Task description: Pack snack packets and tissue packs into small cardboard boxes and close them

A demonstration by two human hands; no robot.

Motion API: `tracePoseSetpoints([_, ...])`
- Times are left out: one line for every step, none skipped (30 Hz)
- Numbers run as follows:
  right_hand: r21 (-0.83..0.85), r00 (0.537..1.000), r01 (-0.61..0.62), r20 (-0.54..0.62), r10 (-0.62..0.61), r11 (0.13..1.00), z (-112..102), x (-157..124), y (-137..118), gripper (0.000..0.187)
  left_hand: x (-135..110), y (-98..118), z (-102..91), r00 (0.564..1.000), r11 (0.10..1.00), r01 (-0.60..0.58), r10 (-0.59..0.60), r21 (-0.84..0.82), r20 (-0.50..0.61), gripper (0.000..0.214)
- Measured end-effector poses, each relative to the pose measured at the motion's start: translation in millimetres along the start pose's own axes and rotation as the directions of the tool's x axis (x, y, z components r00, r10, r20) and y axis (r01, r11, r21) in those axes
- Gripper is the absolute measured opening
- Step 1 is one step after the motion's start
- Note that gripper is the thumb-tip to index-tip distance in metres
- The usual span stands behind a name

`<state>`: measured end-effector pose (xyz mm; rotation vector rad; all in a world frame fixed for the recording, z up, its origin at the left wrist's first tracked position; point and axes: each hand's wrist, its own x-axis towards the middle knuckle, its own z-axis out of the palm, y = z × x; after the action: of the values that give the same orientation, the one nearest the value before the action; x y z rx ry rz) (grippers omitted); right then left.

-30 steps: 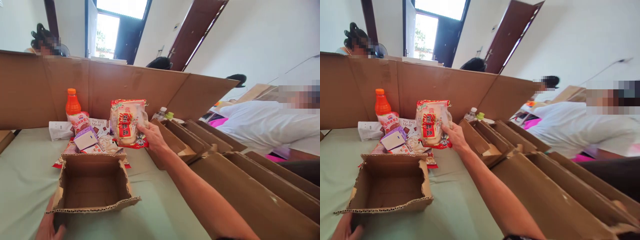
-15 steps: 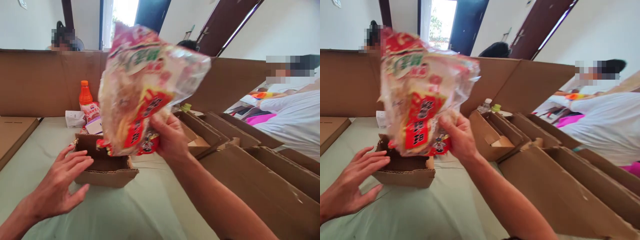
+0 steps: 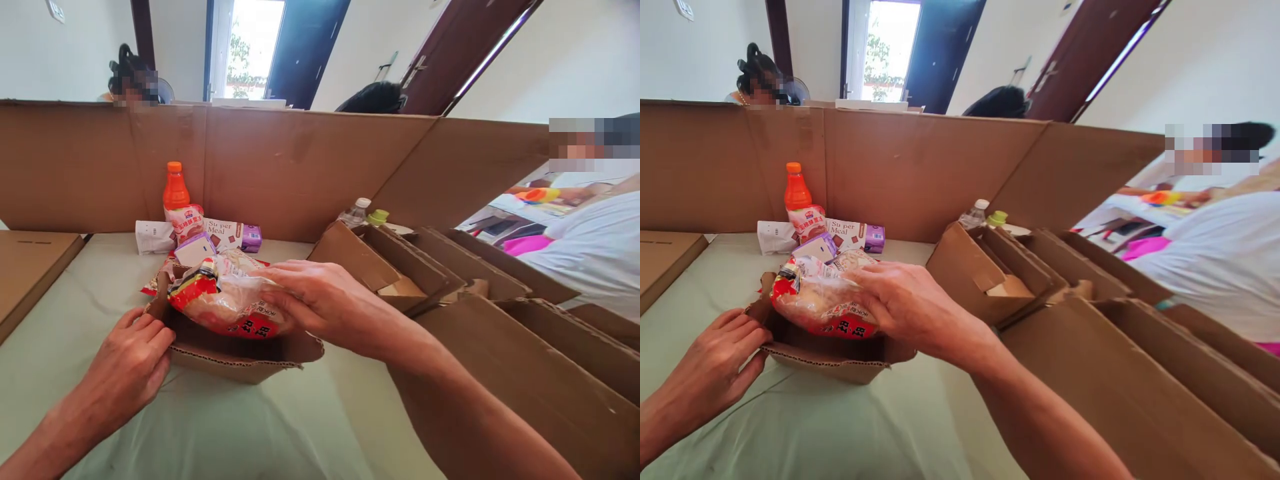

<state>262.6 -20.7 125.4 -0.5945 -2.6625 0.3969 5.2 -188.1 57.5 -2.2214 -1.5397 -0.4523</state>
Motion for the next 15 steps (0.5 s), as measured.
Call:
tracePoseSetpoints([0.005,1.000,-0.001,0.028,0.000,1.000,-2,3,3,0.027,0,0,0.7,1.000,1.000,0.004,-0.004,-0.006,0.002,0.022])
tracePoseSetpoints([0.022,0.998,-0.001,0.061,0.000,1.000,-3,6,8,0.028,0,1,1.4,1.000,1.000,0.010,-0.010,-0.013,0.005,0.022])
tracePoseSetpoints([0.044,0.994,-0.002,0.105,-0.002,0.999,-4,11,13,0.030,0,2,1.9,1.000,1.000,0.019,-0.018,-0.020,0.007,0.022])
tracePoseSetpoints([0.062,0.987,-0.006,0.160,-0.004,0.998,-4,16,18,0.033,0,3,2.1,1.000,0.999,0.028,-0.028,-0.029,0.008,0.022])
tracePoseSetpoints([0.069,0.976,-0.011,0.218,-0.004,0.998,-4,21,22,0.035,-1,4,2.2,0.999,0.999,0.033,-0.033,-0.039,0.010,0.021])
tracePoseSetpoints([0.058,0.965,-0.015,0.263,-0.001,0.998,-1,26,24,0.035,-1,6,2.0,0.999,0.998,0.033,-0.033,-0.049,0.008,0.022])
tracePoseSetpoints([0.028,0.954,-0.014,0.299,0.005,0.999,2,32,24,0.033,-1,8,1.8,0.999,0.998,0.035,-0.035,-0.055,0.003,0.022])
tracePoseSetpoints([-0.012,0.946,-0.010,0.324,0.013,1.000,7,36,21,0.029,-1,9,1.5,0.999,0.998,0.034,-0.034,-0.058,-0.002,0.022])
tracePoseSetpoints([-0.059,0.938,-0.004,0.346,0.024,0.998,14,40,17,0.024,-1,11,1.1,0.999,0.998,0.036,-0.037,-0.056,-0.003,0.022])
tracePoseSetpoints([-0.113,0.926,-0.004,0.376,0.046,0.994,21,43,11,0.019,0,13,0.6,0.999,0.998,0.039,-0.039,-0.052,-0.006,0.022])
tracePoseSetpoints([-0.165,0.908,-0.003,0.412,0.071,0.986,30,45,4,0.016,1,14,0.0,0.999,0.998,0.045,-0.045,-0.047,-0.009,0.022])
tracePoseSetpoints([-0.210,0.888,0.001,0.450,0.096,0.978,38,46,-2,0.015,2,15,-0.7,0.999,0.998,0.051,-0.051,-0.042,-0.011,0.022])
tracePoseSetpoints([-0.245,0.868,0.008,0.483,0.115,0.969,47,46,-7,0.017,3,17,-1.6,0.998,0.998,0.055,-0.055,-0.037,-0.012,0.023])
tracePoseSetpoints([-0.271,0.854,0.014,0.504,0.130,0.962,54,46,-10,0.019,3,18,-2.6,0.998,0.998,0.054,-0.055,-0.032,-0.011,0.023])
tracePoseSetpoints([-0.282,0.843,0.022,0.521,0.134,0.959,61,45,-11,0.021,3,20,-3.7,0.999,0.998,0.053,-0.053,-0.027,-0.011,0.023])
